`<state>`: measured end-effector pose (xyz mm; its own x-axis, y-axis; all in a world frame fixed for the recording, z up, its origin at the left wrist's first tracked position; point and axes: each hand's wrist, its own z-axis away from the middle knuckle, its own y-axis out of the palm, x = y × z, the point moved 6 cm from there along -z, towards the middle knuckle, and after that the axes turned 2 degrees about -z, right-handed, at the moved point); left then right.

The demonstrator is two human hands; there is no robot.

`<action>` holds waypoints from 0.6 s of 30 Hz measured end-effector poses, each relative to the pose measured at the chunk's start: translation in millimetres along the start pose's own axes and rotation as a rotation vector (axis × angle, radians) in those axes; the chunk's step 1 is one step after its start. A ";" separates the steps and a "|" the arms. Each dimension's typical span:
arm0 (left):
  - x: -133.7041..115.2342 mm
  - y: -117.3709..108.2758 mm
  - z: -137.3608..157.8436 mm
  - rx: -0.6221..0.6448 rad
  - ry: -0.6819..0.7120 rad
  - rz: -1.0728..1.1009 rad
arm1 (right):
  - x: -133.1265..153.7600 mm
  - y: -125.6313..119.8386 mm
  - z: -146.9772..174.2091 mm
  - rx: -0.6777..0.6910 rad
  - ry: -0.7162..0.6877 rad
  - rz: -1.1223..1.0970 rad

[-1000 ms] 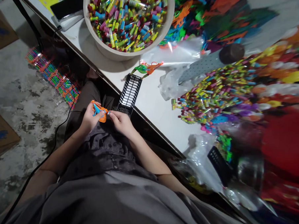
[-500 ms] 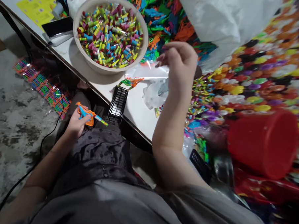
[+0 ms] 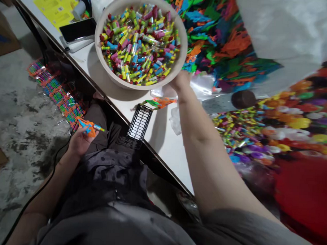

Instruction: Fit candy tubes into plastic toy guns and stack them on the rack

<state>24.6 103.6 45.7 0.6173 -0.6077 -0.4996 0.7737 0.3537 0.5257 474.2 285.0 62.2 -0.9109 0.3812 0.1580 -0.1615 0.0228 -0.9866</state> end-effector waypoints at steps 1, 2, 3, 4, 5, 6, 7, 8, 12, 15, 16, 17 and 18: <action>-2.0 2.2 -2.5 0.010 0.011 -0.014 | -2.1 -0.4 -2.3 -0.064 0.055 -0.020; -3.8 4.7 -4.8 0.024 0.023 -0.032 | -3.5 -1.6 -3.8 -0.129 0.090 -0.036; -5.5 7.1 -6.6 0.041 0.036 -0.052 | -4.5 -3.0 -4.7 -0.185 0.109 -0.048; -6.8 9.4 -8.1 0.060 0.048 -0.074 | -5.1 -4.4 -5.4 -0.223 0.112 -0.054; -7.4 11.1 -9.3 0.077 0.055 -0.093 | -6.2 -6.2 -5.7 -0.249 0.112 -0.057; -7.3 12.1 -10.1 0.088 0.057 -0.105 | -8.1 -8.6 -5.7 -0.266 0.116 -0.054; -6.8 12.2 -10.6 0.089 0.056 -0.104 | -10.4 -11.9 -5.7 -0.277 0.119 -0.047; -5.8 11.8 -10.8 0.086 0.050 -0.094 | -12.9 -16.0 -5.5 -0.281 0.122 -0.041; -1.5 11.6 -7.3 0.104 0.038 -0.056 | -19.9 -37.8 -2.4 -0.256 0.134 0.029; 0.8 11.7 -1.4 0.119 0.043 -0.041 | -17.3 -60.6 5.2 -0.304 0.107 -0.038; 1.5 11.1 1.0 0.115 0.042 -0.033 | -17.3 -69.5 9.0 -0.348 0.110 -0.073; 2.2 10.1 3.5 0.106 0.037 -0.022 | -18.8 -78.3 13.1 -0.390 0.132 -0.095; 3.0 8.8 6.1 0.091 0.030 -0.007 | -21.9 -87.2 17.8 -0.431 0.170 -0.094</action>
<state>32.4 100.6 53.0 0.6169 -0.5876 -0.5235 0.7628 0.2828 0.5815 501.5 258.2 145.5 -0.8187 0.5044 0.2745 -0.0356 0.4324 -0.9010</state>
